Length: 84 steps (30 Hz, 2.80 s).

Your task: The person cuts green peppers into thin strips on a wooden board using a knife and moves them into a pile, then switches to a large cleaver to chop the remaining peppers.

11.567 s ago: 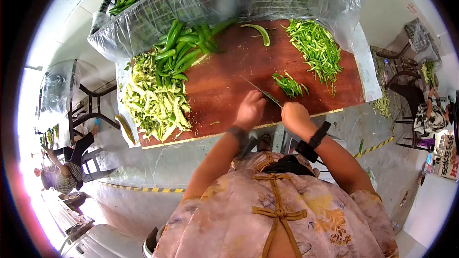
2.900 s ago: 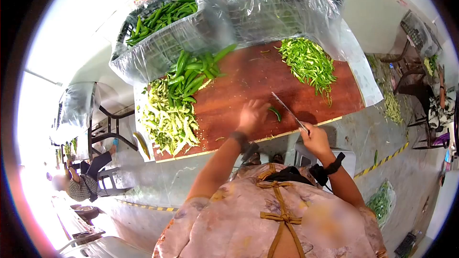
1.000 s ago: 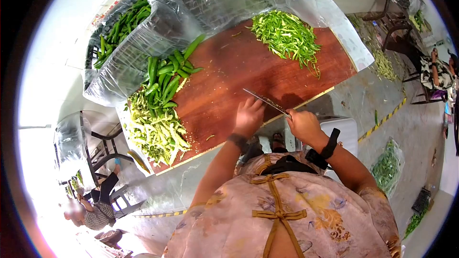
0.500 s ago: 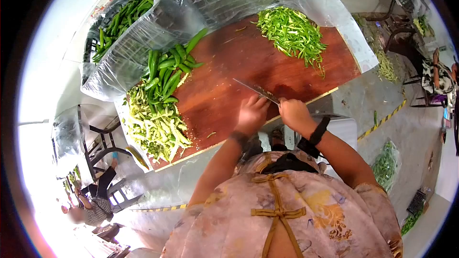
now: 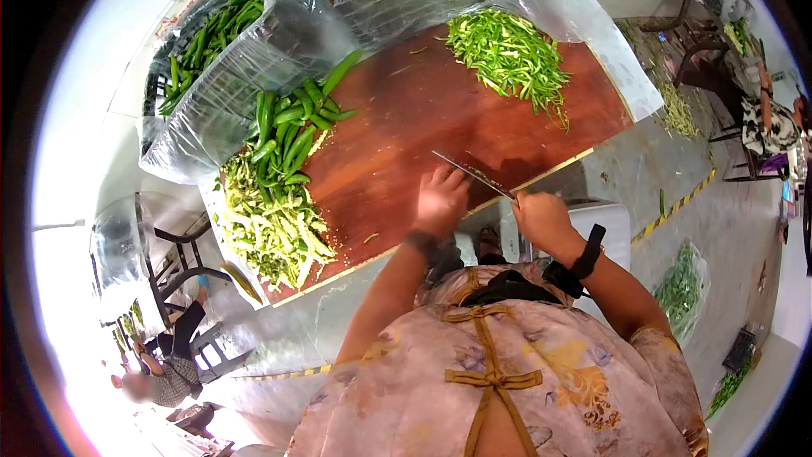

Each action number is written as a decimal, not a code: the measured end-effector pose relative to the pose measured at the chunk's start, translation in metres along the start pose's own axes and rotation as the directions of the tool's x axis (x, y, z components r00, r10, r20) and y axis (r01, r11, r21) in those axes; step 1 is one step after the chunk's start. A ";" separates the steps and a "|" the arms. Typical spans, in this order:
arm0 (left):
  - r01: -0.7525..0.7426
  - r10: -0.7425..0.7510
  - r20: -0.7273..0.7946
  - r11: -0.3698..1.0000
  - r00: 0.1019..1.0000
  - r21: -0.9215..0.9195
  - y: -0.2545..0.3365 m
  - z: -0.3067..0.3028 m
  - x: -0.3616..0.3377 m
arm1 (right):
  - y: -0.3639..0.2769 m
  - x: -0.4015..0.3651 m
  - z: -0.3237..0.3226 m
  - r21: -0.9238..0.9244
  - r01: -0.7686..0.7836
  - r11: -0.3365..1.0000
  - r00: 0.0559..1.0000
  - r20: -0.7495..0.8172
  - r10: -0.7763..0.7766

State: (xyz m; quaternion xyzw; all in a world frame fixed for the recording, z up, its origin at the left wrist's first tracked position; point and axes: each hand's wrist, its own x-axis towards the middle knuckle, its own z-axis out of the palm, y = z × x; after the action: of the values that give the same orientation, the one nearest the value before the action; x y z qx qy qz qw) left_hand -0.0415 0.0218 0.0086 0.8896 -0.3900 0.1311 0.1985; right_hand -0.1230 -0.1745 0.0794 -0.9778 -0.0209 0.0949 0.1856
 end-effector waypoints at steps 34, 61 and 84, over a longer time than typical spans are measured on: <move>-0.021 0.021 -0.084 1.000 0.996 0.005 0.000 0.000 0.002 | 0.002 0.004 0.007 0.026 0.079 0.997 0.995 -0.061 -0.077; -0.074 0.053 -0.178 0.991 0.983 -0.113 -0.016 0.006 -0.006 | 0.027 0.030 0.008 0.043 -0.004 0.999 0.996 -0.092 0.008; -0.022 0.004 -0.117 0.988 0.993 -0.150 -0.021 0.004 -0.013 | 0.000 0.027 0.001 -0.103 0.184 0.977 0.983 0.042 -0.181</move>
State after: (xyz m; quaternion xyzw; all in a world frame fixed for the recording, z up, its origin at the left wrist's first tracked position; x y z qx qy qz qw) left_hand -0.0341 0.0409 -0.0054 0.8602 -0.3924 0.1541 0.2868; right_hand -0.0969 -0.1716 0.0735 -0.9786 -0.1187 0.0919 0.1406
